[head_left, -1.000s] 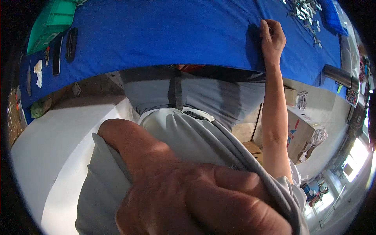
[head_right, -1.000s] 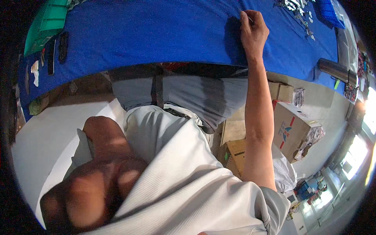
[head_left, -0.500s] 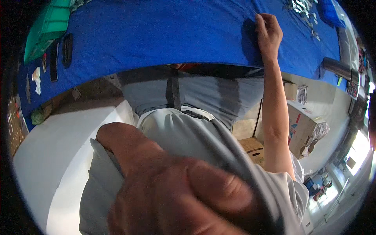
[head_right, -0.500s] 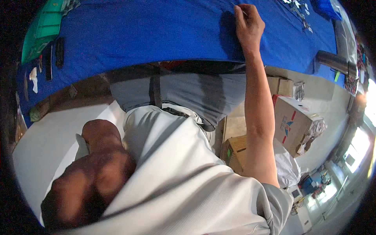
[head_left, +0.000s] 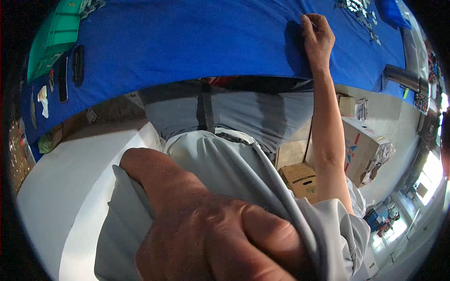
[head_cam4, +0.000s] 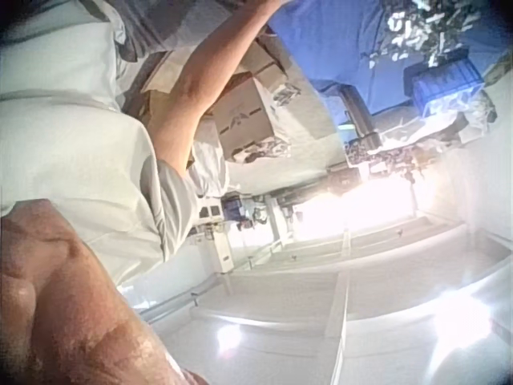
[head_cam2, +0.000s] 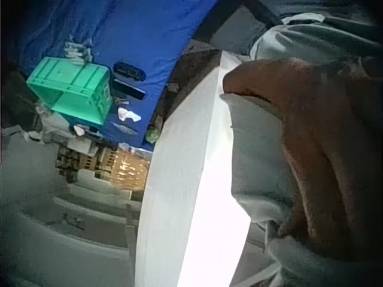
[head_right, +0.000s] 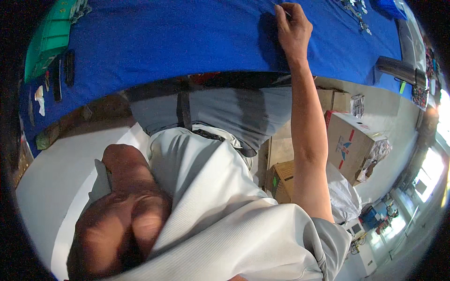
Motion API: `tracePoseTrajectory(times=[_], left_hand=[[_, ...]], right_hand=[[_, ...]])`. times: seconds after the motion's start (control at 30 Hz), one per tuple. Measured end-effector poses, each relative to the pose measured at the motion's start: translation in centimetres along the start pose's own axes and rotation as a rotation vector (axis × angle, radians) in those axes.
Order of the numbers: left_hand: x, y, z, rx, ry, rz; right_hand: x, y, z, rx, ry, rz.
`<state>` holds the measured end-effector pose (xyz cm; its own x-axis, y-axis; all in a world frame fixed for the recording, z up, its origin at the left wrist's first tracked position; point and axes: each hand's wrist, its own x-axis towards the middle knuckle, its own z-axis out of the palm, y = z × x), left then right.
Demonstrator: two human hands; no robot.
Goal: Assembling electronic components by hand at a workbench.
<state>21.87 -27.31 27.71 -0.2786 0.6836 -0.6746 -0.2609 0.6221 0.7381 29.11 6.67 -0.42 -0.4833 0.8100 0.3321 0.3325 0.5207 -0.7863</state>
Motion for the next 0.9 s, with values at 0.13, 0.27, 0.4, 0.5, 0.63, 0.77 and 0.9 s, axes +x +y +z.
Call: tracePoseTrajectory(times=[0.13, 0.27, 0.4, 0.5, 0.63, 0.77, 0.9], left_hand=[[-0.3, 0.8, 0.1, 0.037, 0.077, -0.055], [0.0, 0.8, -0.7, 0.064, 0.122, -0.096], [0.1, 0.7, -0.9, 0.058, 0.136, -0.046], [1.3, 1.1, -0.4, 0.077, 0.125, -0.029], [0.8, 0.7, -0.9, 0.072, 0.155, 0.019], [2.6, 1.1, -0.9, 0.089, 0.136, 0.054], [4.6, 1.9, -1.5, 0.045, 0.085, 0.278]], right_hand=[[0.3, -0.1, 0.2, 0.081, -0.017, 0.013], [0.6, 0.0, 0.4, 0.111, -0.019, 0.027], [0.7, 1.1, 0.4, -0.028, 0.009, -0.096], [0.1, 2.1, -0.2, -0.009, 0.017, -0.037], [0.2, 1.0, 0.6, 0.02, 0.01, -0.087], [-0.1, 0.6, -0.3, -0.007, -0.013, -0.006], [0.5, 0.1, 1.1, 0.033, 0.021, -0.118]])
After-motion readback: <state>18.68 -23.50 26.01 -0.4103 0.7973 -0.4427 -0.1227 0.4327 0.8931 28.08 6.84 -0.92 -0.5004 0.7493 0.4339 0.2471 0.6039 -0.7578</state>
